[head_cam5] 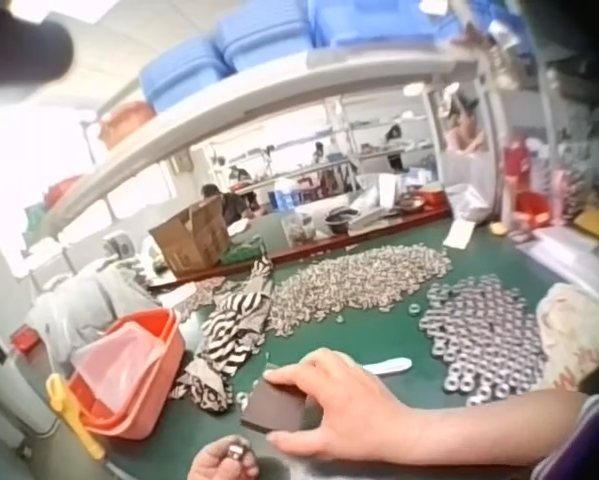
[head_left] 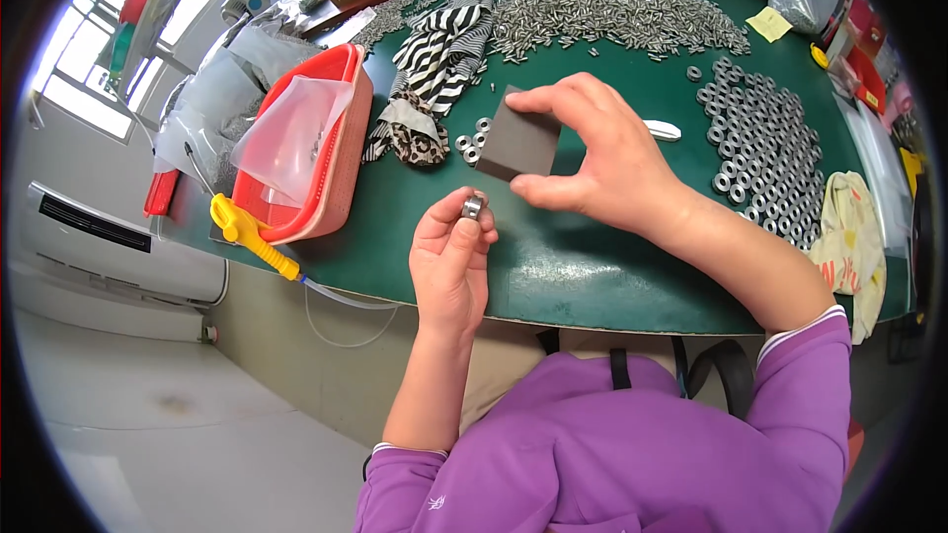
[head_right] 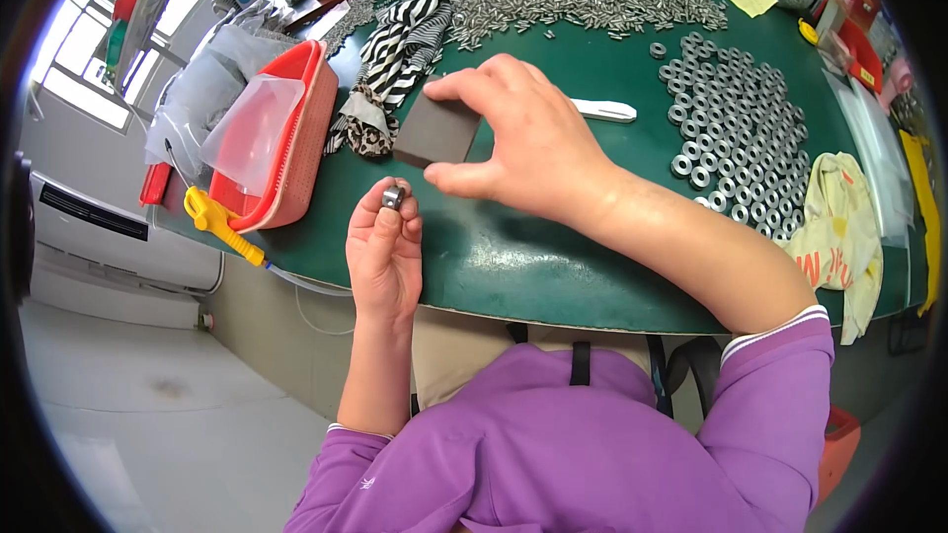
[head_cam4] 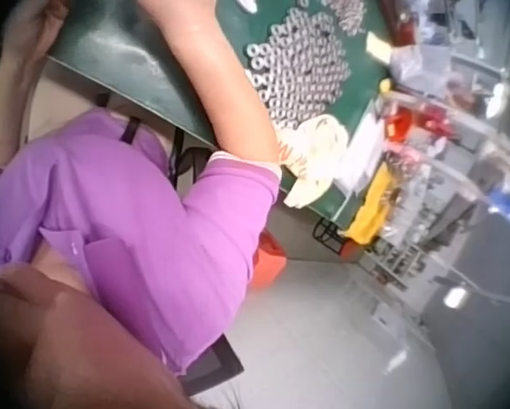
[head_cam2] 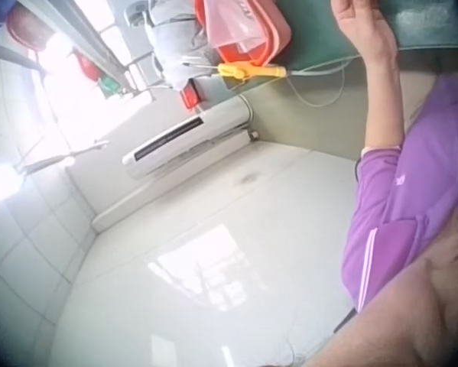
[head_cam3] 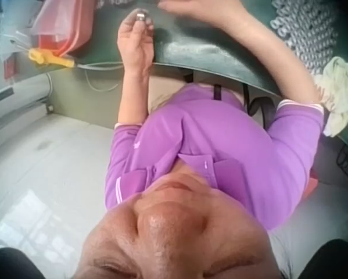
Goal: Inspect and clean small metal ring components using an air blow gun and a cloth.
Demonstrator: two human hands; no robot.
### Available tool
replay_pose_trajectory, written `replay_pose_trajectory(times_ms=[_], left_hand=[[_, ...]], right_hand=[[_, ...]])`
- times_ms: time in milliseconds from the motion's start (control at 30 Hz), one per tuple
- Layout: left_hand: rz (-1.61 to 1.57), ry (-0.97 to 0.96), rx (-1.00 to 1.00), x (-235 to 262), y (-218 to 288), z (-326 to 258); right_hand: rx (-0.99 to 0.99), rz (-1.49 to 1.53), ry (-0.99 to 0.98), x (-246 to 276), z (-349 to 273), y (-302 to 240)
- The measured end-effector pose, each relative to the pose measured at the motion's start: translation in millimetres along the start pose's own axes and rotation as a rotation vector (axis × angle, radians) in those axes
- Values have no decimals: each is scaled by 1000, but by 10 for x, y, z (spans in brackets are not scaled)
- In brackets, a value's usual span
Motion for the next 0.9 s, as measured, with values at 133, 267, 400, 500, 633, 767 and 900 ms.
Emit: replay_pose_trajectory(times_ms=[133,267,400,500,633,767,900], left_hand=[[153,-43,-29,-34,1,-46],[65,76,2,-46,-18,-3],[39,16,15,-31,0,16],[-8,14,26,-23,-5,30],[-4,18,87,-7,-23,20],[38,35,75,-26,-48,27],[19,71,43,-141,33,-6]], right_hand=[[124,139,-144,-70,-188,-368],[103,92,-67,-71,-104,-278],[-109,-17,-22,21,12,106],[-92,4,-49,-1,21,64],[-53,25,-49,-13,18,43],[-21,89,-99,-22,-7,-5],[171,187,-164,-103,-184,-381]])
Point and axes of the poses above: each hand's wrist, its own z-axis towards the middle knuckle, its own x-axis out of the back of the hand, y = z × x, the point moved 3 cm from there along z, towards the middle knuckle, and after that the axes turned 7 degrees about -x, right-handed, at the moved point
